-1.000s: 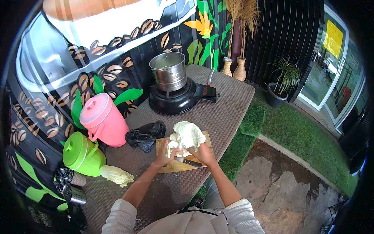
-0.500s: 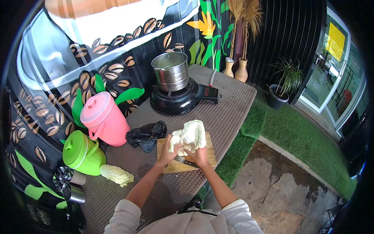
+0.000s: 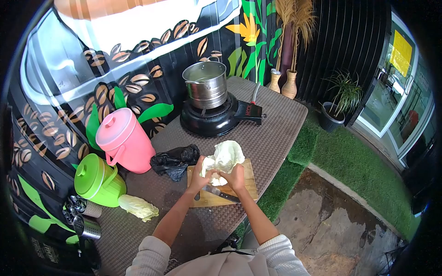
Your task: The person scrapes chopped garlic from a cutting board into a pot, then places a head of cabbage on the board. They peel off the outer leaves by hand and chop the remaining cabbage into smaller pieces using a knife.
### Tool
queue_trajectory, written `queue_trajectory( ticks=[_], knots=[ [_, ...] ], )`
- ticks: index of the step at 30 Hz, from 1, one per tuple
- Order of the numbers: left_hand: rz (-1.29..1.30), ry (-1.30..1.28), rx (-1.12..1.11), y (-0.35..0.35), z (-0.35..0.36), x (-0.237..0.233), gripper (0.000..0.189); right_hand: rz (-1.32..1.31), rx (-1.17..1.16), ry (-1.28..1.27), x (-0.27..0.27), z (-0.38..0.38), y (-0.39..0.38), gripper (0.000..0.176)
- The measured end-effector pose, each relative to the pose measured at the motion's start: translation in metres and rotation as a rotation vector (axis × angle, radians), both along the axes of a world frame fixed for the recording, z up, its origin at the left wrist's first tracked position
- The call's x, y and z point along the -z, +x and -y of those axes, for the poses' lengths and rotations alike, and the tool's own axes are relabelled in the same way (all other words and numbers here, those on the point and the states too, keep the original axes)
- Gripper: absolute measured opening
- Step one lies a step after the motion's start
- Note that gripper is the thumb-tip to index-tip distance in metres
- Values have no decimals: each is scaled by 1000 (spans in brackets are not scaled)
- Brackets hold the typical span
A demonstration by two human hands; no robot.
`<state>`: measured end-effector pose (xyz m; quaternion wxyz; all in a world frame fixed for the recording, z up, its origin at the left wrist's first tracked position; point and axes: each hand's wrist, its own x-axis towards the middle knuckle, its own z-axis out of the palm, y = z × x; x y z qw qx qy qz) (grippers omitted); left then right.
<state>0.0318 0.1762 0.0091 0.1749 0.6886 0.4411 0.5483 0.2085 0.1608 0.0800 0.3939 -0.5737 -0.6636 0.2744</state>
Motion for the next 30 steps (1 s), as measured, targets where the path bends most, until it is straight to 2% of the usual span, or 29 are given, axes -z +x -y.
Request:
queue_trajectory(
  ticks=[3,5,6,8,9,13,16,18,21,25,28,30],
  knots=[
    [-36,11,1,0,-3,10,50,-138,-27,79,17,-3,3,37],
    [-19,104,-60,5,-1,10,64,-254,-15,104,-1,6,4,38],
    [-19,114,-58,6,-3,4,64,-254,-15,115,0,3,4,38],
    [3,14,-23,11,-2,-7,44,-322,12,230,14,0,4,39],
    [25,56,-63,14,0,-11,41,-332,12,167,17,-1,4,39],
    [-3,15,-25,13,-2,-15,42,-397,-5,158,30,-5,5,40],
    [-47,63,-66,13,-7,-6,41,-423,20,187,36,-7,4,38],
    [-79,121,-51,12,-8,-6,40,-529,16,166,37,-6,2,38],
    [-21,228,-68,18,-2,-8,34,-569,56,201,36,-2,-4,40],
    [8,223,-50,23,0,-11,31,-586,23,182,44,-11,2,42],
    [-16,142,10,21,1,-18,33,-488,24,223,40,-17,6,44],
    [29,57,-21,21,2,-22,30,-503,6,138,32,-18,9,48]
  ],
)
